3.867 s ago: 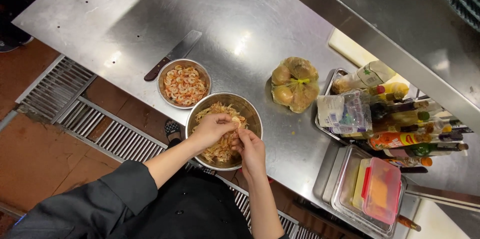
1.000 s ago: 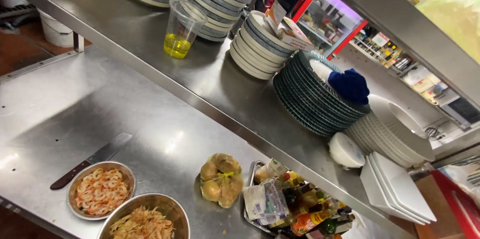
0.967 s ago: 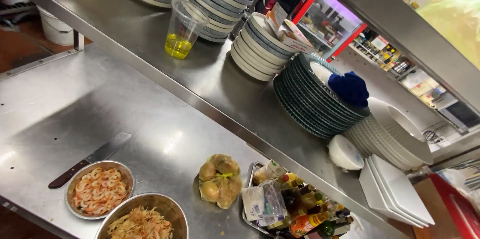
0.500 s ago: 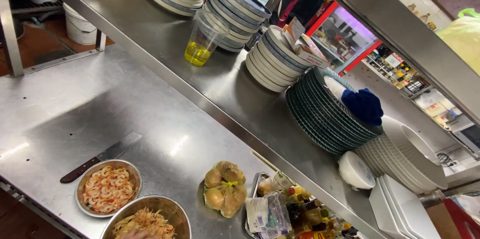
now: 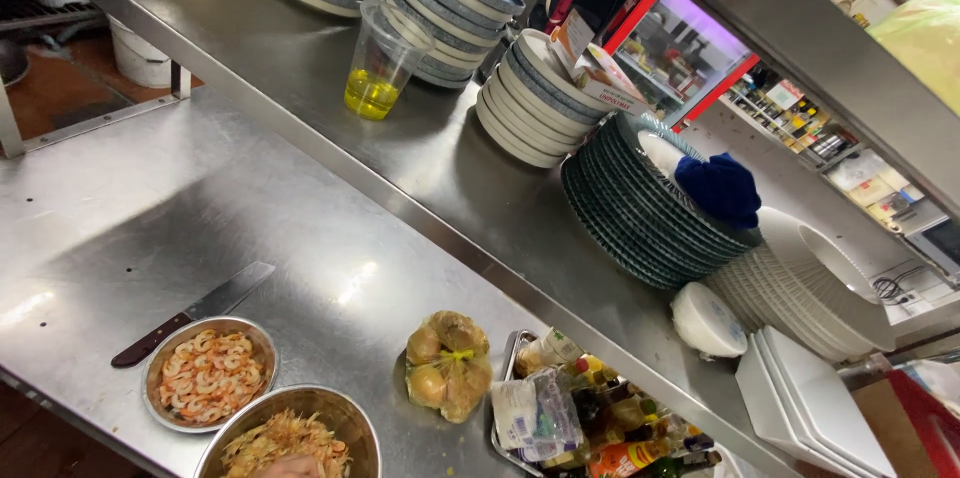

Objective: A person in a kitchen environment is manually removing the shells from shrimp and placing the meat into a separate bowl.

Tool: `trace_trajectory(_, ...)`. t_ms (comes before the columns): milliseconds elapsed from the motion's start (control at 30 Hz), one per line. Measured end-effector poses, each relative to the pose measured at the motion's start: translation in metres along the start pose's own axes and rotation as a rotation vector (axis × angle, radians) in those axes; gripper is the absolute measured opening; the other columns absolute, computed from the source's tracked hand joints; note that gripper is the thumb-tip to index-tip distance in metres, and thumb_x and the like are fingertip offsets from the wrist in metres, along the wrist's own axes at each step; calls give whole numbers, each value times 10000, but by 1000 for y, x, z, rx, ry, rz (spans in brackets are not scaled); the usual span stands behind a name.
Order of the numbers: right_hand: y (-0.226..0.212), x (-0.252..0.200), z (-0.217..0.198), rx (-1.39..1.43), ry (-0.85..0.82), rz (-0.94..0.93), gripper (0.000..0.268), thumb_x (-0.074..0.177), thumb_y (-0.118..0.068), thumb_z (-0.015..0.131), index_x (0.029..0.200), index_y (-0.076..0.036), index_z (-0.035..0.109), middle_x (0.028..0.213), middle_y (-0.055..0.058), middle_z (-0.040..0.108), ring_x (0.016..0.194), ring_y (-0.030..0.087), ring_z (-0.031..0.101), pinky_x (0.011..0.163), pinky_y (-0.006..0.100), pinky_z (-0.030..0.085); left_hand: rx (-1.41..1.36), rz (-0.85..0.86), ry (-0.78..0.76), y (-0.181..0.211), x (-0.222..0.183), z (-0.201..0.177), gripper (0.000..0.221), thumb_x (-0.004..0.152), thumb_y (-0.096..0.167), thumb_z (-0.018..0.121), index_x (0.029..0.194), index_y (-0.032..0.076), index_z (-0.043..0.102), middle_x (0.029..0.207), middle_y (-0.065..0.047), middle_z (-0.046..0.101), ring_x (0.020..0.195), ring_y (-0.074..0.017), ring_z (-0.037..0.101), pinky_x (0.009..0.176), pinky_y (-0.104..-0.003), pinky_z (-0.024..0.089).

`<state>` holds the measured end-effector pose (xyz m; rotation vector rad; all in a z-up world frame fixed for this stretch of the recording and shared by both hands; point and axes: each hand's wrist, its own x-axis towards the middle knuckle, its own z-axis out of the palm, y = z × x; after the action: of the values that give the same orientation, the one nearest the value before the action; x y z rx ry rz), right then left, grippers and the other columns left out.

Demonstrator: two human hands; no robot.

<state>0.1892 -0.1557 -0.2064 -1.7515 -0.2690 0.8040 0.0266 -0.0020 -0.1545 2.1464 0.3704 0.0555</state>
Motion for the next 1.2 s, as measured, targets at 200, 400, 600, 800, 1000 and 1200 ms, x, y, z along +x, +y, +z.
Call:
trace_trajectory(200,-31,-95,30,91,-70,249,57,950,-56,703,978,-26,741,610,135,658,445,201,597,440,291,516,-90,-59,161,36,-30,-19,290,903,285,668,647,149,661,716,0,690,692,-169,635,662,-353,467)
trace_trajectory(400,-74,-118,41,-56,-109,79,220,997,-129,622,1096,36,729,675,165,689,518,203,700,510,250,553,-240,-203,210,63,-49,-47,126,878,187,698,915,105,786,812,-115,742,825,-282,728,726,-388,564)
trace_trajectory(600,-86,-125,46,83,-23,64,249,1003,-77,608,1162,92,699,892,260,751,714,266,775,637,313,648,-75,-209,189,40,-34,-37,163,952,192,623,951,76,738,788,-48,683,781,-252,701,674,-331,564)
trace_trajectory(800,-91,-126,36,142,45,111,257,965,-68,675,1140,118,704,841,221,750,684,228,760,619,278,664,83,-99,74,50,-45,-64,250,946,92,618,1143,4,745,1020,-166,759,1002,-345,723,846,-383,582)
trace_trajectory(1000,-77,-119,33,261,77,188,243,939,-112,738,1059,96,709,783,196,742,627,212,753,567,257,652,-73,-73,-30,118,-58,-97,309,1015,156,573,1253,12,707,1192,-187,733,1191,-365,650,1009,-440,520)
trace_trajectory(1200,-74,-117,30,359,-96,267,232,979,-140,691,1036,85,701,738,149,704,580,176,723,508,238,631,247,389,66,71,-49,-63,227,982,133,602,1097,10,753,948,-151,727,972,-321,661,872,-403,547)
